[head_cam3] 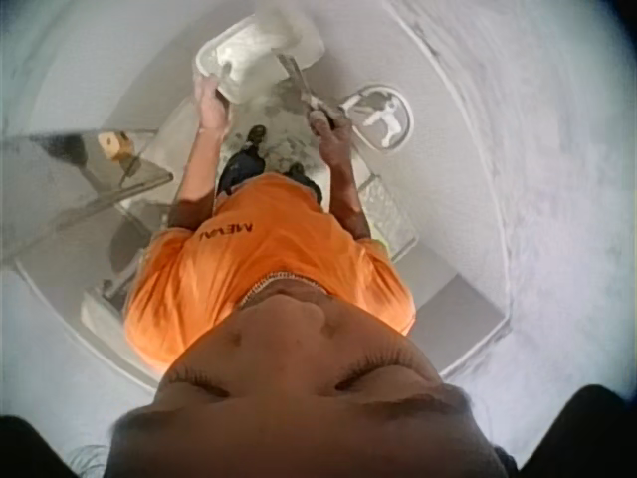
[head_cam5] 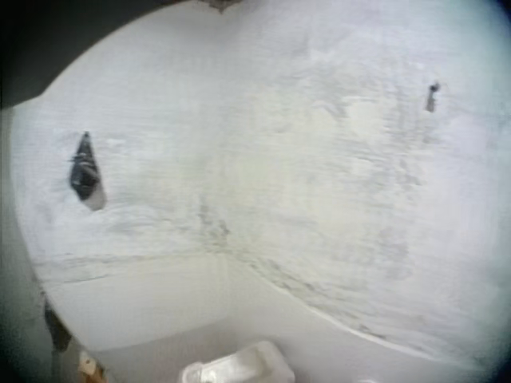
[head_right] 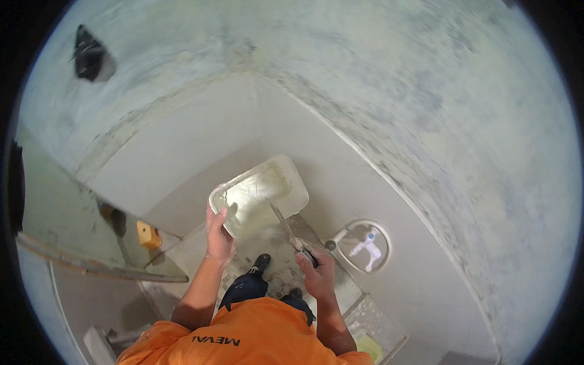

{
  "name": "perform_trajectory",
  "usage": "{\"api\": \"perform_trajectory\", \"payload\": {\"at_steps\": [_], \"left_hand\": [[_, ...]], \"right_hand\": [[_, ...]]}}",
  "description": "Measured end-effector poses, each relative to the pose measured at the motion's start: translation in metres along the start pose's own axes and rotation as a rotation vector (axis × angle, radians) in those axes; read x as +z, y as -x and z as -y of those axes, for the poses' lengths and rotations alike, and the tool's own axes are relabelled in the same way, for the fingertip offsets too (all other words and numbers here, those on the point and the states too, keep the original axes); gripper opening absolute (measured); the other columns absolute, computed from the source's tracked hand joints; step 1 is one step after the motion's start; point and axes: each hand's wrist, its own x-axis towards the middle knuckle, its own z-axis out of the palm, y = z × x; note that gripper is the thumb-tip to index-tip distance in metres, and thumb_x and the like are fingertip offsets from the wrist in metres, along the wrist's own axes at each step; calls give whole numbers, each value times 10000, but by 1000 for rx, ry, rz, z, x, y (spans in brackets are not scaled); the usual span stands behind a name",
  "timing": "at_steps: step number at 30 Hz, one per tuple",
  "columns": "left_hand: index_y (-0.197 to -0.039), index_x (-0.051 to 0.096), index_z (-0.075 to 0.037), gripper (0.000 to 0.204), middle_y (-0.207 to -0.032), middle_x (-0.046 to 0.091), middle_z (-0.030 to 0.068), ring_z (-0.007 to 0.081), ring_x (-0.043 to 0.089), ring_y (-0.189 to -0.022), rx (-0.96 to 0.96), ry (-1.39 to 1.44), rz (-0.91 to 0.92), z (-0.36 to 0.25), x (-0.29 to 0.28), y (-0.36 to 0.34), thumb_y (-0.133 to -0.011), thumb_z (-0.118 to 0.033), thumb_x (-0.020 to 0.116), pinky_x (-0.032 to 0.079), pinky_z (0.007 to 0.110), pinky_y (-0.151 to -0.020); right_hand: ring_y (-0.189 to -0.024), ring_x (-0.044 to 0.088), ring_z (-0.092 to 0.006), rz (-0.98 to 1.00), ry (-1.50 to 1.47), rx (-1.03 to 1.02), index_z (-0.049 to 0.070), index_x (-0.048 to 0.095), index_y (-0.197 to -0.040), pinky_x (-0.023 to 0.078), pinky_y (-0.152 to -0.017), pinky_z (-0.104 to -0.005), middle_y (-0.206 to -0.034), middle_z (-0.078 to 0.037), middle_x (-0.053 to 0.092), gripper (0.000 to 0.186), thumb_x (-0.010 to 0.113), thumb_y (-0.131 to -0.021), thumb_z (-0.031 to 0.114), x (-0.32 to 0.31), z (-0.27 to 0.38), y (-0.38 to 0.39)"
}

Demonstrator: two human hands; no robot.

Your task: The person applies joint compound to a bathroom wall using a putty knife and a plastic container, spreading the material over joints and uneven surfaces.

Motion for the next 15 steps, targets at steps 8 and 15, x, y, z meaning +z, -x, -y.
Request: {"api": "perform_trajectory", "payload": {"at_steps": [8, 15], "left_hand": [[-1452, 392, -57, 630, -1392, 443, 98, 236, 434, -1304, 529, -339, -154, 12, -43, -7, -877, -187, 613, 314, 368, -1140], [-1429, 416, -31, 652, -1412, 482, 114, 254, 420, -1350, 778, -664, -215, -18, -56, -21, -868, -244, 672, 288, 399, -1160]], "right_hand": [[-706, 566, -118, 32, 467, -314, -52, 652, -1186, 474, -669, -277, -785, -47, 640, 341, 673, -910, 146, -9, -8, -65], [-771, 677, -209, 150, 665, -146, -21, 650, -1219, 519, -755, -310, -887, -151, 721, 385, 684, -875, 150, 18, 16, -85]]}}
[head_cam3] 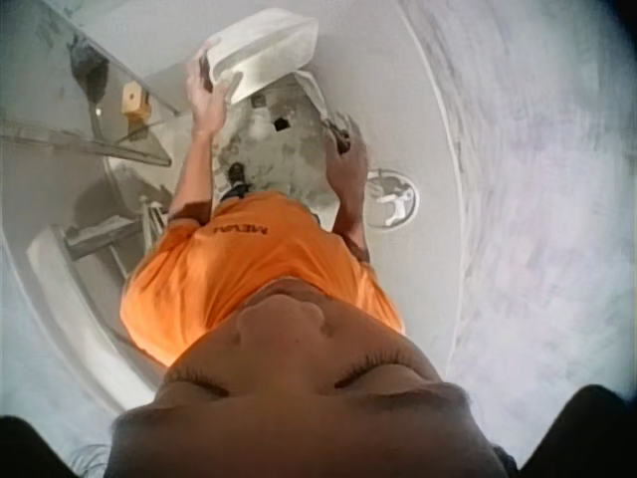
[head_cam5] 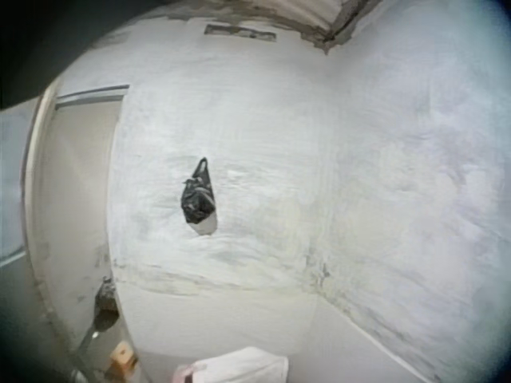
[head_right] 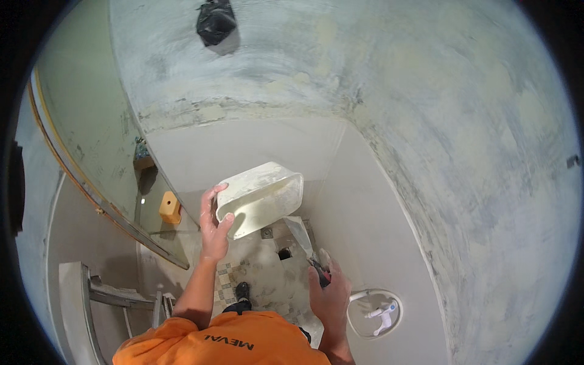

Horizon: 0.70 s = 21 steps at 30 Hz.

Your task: The person applies joint compound to a bathroom wall using a putty knife and a plastic container, spreading the material over joints and uneven surfaces.

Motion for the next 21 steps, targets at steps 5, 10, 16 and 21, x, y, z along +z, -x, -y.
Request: {"api": "perform_trajectory", "payload": {"at_steps": [5, 10, 16, 21], "left_hand": [[-1406, 447, -26, 571, -1407, 493, 121, 248, 449, -1329, -91, -8, -49, -2, -45, -35, -875, -92, 649, 309, 389, -1151], [-1384, 475, -9, 517, -1405, 498, 125, 246, 476, -1305, -65, -159, -67, 13, -88, -53, -892, -68, 621, 337, 379, -1135], [-1311, 529, 26, 414, -1297, 556, 128, 236, 524, -1210, 59, -274, -173, 54, -111, -82, -908, -43, 594, 394, 358, -1066], [-1282, 543, 51, 371, -1238, 594, 141, 234, 558, -1151, 17, -262, -350, 109, -130, -105, -920, -26, 567, 413, 364, -1045]], "right_hand": [[-744, 683, -305, 15, 65, -325, 8, 659, -1204, 529, -694, -362, -873, -163, 708, 364, 686, -887, 183, 33, 53, -33], [-732, 678, -328, 230, 229, -470, 63, 679, -1186, 539, -645, -413, -849, -127, 682, 312, 665, -911, 210, 71, 124, -73], [-769, 679, -373, 405, 569, -463, 100, 697, -1131, 539, -715, -483, -802, -164, 666, 288, 598, -940, 292, 154, 150, -100], [-813, 721, -314, 572, 658, -575, 35, 716, -912, 558, -726, -447, -814, -152, 706, 230, 602, -910, 234, 190, 164, -136]]}}
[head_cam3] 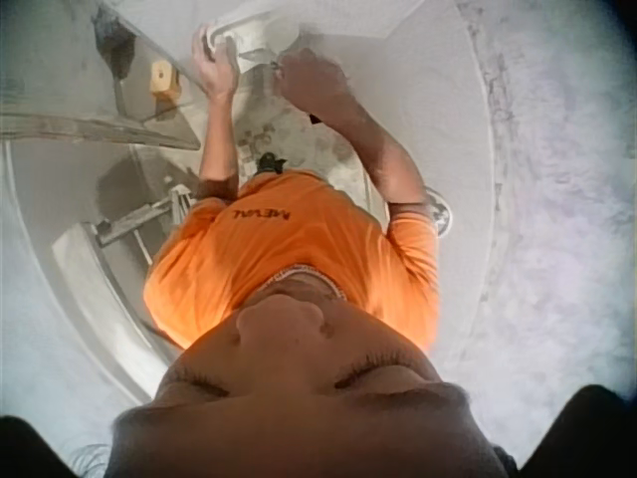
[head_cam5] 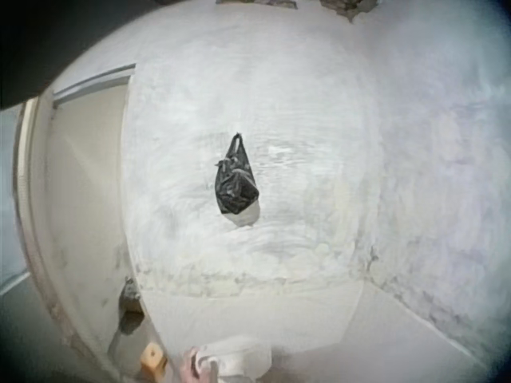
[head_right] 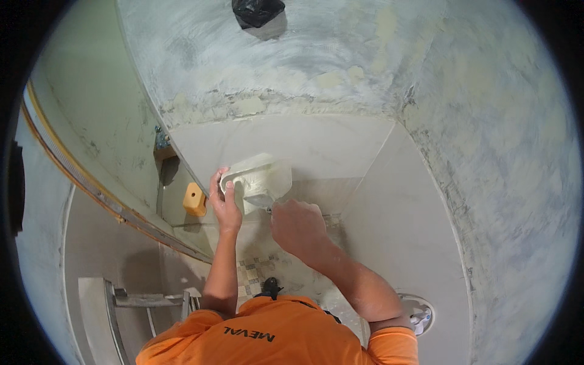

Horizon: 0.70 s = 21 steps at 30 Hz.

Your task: The person applies joint compound to a bathroom wall using a putty knife and a plastic container, spreading the material over joints and uneven surfaces.

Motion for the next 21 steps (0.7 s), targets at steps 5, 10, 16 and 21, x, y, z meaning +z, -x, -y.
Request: {"api": "perform_trajectory", "payload": {"at_steps": [5, 10, 16, 21], "left_hand": [[-1300, 534, 51, 362, -1262, 576, 125, 220, 537, -1178, -55, 18, 13, 42, -1, -11, -954, -50, 560, 400, 352, -1059], [-1332, 518, 28, 383, -1290, 542, 99, 211, 506, -1213, -221, 220, -10, 71, 0, -32, -986, -132, 543, 377, 342, -1071], [-1365, 505, 5, 413, -1298, 534, 101, 204, 498, -1217, -497, 399, -6, 87, 3, -42, -994, -174, 541, 369, 339, -1075], [-1424, 446, 4, 480, -1388, 478, 142, 245, 477, -1262, -646, 254, 142, 103, 16, -34, -1023, -255, 500, 353, 374, -1099]], "right_hand": [[-837, 717, -349, 67, -32, -21, 24, 721, -824, 555, -743, -445, -809, -186, 708, 235, 608, -884, 221, -8, -17, -28], [-811, 700, -357, 75, -43, -10, 6, 737, -864, 540, -749, -438, -826, -220, 687, 237, 651, -853, 227, -21, -64, -25], [-573, 501, -87, 80, -1439, 526, 1, 671, -1165, 361, -486, -237, -747, -26, 597, 369, 674, -927, 284, 56, -143, 8], [-469, 422, -122, -262, -2329, 240, -4, 636, -1121, 340, -436, -286, -688, -36, 546, 380, 554, -1000, 347, 131, -145, 22]]}}
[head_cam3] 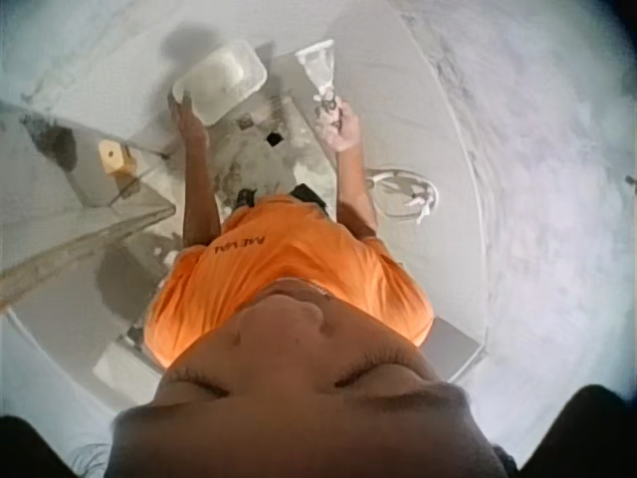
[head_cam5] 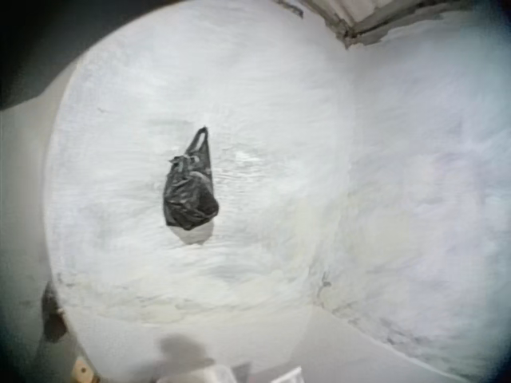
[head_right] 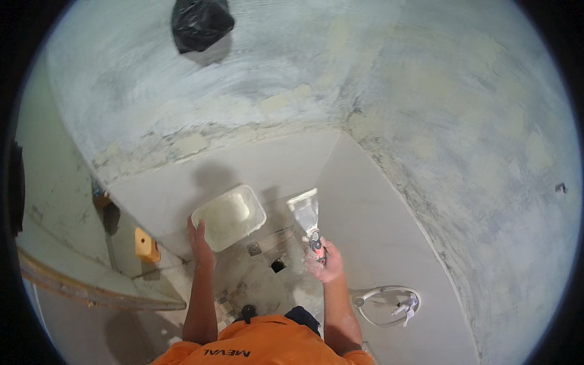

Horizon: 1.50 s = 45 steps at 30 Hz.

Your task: The person applies joint compound to a bathroom wall using a putty knife and a plastic container, spreading the material over joints and uneven surfaces.

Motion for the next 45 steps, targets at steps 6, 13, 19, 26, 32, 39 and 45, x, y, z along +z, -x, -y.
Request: {"api": "perform_trajectory", "payload": {"at_steps": [6, 13, 19, 26, 32, 39, 45], "left_hand": [[-1594, 226, -79, 717, -1545, 374, 135, 290, 426, -1387, -224, 100, 193, 13, 27, -10, -1011, -355, 542, 386, 421, -1118], [-1562, 281, -51, 640, -1475, 426, 140, 277, 443, -1352, -208, 162, 316, -8, 78, -42, -1026, -317, 511, 370, 394, -1120], [-1540, 305, -63, 624, -1439, 463, 123, 256, 492, -1304, -193, 118, 280, -44, 112, -75, -1014, -305, 539, 439, 379, -1058], [-1503, 354, -83, 572, -1398, 498, 122, 256, 525, -1249, -11, 51, 453, -46, 126, -122, -1005, -275, 559, 462, 392, -1030], [-1499, 370, -80, 555, -1388, 512, 136, 266, 533, -1250, -91, 56, 152, -40, 130, -124, -1007, -256, 558, 457, 398, -1039], [-1471, 397, -86, 605, -1391, 517, 120, 277, 551, -1252, -103, -15, 187, -19, 121, -146, -987, -393, 591, 504, 418, -973], [-1440, 452, -89, 565, -1372, 542, 104, 251, 568, -1232, -210, -52, 222, -34, 145, -168, -988, -407, 572, 511, 399, -953]], "right_hand": [[-491, 433, -151, 16, -328, -384, 36, 596, -1142, 353, -456, -307, -690, -35, 507, 396, 446, -1052, 391, 27, 35, -18], [-517, 411, -138, -121, -229, -411, 70, 543, -1133, 378, -511, -277, -769, -28, 497, 308, 430, -1068, 348, 20, 70, -46], [-422, 392, -133, -243, -46, -332, 100, 537, -1025, 353, -401, -283, -688, -3, 491, 321, 474, -1057, 413, -14, 91, -125], [-430, 414, -146, -600, 290, -477, 82, 480, -1032, 373, -408, -314, -675, -49, 501, 256, 522, -1025, 334, -21, 165, -232], [-481, 508, -177, -749, 764, -534, -45, 407, -1127, 443, -407, -347, -717, -96, 540, 332, 556, -971, 207, -53, 222, -337], [-524, 634, -263, -456, 896, -251, -347, 17, -1287, 539, -458, -364, -709, -218, 615, 854, 604, -918, 152, -19, 229, -360], [-482, 620, -247, -399, 1044, -112, -284, 51, -1296, 519, -410, -345, -668, -179, 598, 799, 607, -915, 144, -6, 178, -285]]}}
